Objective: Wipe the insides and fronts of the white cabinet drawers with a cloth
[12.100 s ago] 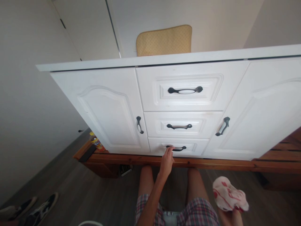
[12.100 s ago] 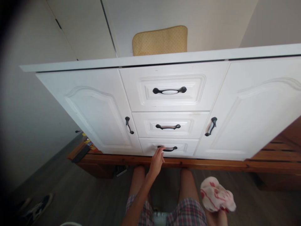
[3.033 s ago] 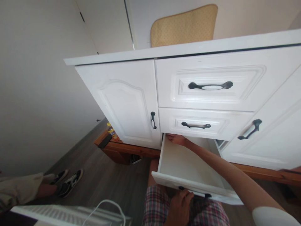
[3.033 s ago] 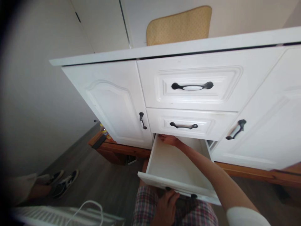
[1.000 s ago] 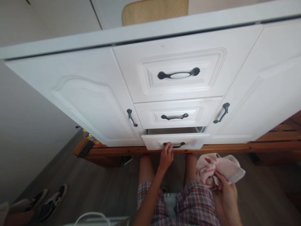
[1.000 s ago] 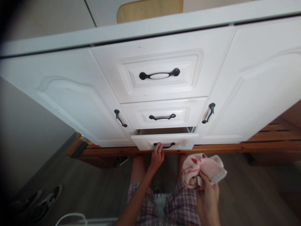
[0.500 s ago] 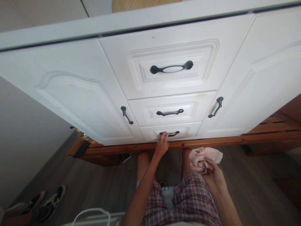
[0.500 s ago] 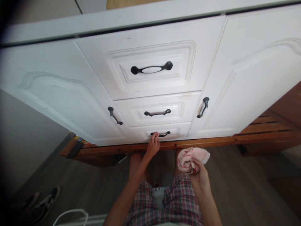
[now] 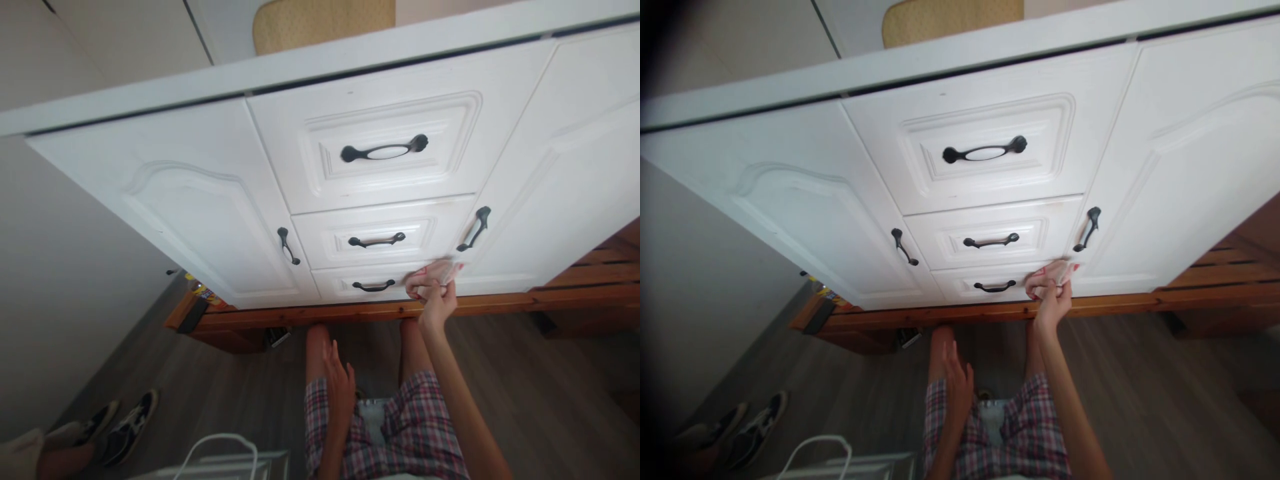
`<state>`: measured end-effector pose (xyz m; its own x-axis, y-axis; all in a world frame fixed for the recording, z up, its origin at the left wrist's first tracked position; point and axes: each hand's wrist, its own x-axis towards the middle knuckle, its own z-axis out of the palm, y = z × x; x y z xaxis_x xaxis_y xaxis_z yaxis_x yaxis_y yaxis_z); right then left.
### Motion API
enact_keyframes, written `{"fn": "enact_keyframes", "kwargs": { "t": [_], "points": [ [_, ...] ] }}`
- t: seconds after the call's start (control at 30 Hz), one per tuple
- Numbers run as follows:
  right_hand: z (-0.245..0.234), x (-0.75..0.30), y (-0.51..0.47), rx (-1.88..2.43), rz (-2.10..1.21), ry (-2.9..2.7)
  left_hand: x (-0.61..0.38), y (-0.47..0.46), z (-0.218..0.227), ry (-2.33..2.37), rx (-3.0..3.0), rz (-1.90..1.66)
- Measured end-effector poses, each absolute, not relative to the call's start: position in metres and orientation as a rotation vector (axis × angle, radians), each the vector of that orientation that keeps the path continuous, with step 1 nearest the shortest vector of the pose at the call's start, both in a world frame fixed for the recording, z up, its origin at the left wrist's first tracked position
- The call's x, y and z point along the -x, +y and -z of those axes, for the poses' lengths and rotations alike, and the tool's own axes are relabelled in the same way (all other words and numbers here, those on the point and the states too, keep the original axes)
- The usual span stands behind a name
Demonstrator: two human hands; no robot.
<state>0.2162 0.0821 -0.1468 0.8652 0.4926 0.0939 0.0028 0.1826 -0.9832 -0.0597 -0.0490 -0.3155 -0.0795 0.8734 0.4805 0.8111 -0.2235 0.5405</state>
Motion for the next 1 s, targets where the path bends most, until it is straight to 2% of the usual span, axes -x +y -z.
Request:
{"fn": "enact_keyframes", "kwargs": {
  "t": [0.17, 0.33, 0.47, 0.57, 0.7, 0.9, 1.0],
  "points": [
    [0.137, -0.107, 0.127, 1.861, -0.225, -0.827, 0.089, -0.045, 0.337, 2.091, -1.950, -1.323],
    [0.169, -0.008, 0.143, 1.785, -0.137, -1.289, 0.094, -0.032, 0.346, 2.172, -1.865, -1.340],
    [0.210, 0.012, 0.145, 1.600, -0.094, -1.850, 0.090, -0.034, 0.346, 2.167, -1.898, -1.265],
    [0.236, -0.005, 0.140, 1.494, -0.072, -2.132, 0.090, -0.038, 0.342, 2.179, -1.856, -1.232],
    [0.255, -0.058, 0.122, 1.531, -0.044, -2.186, 0.094, -0.044, 0.338, 2.149, -1.820, -1.195],
    [0.265, -0.185, 0.095, 1.765, 0.171, -1.874, 0.094, -0.048, 0.334, 2.132, -1.693, -1.158],
    [0.265, -0.238, 0.090, 1.692, 0.362, -1.675, 0.087, -0.045, 0.329, 2.056, -1.667, -1.108]
  ]
}}
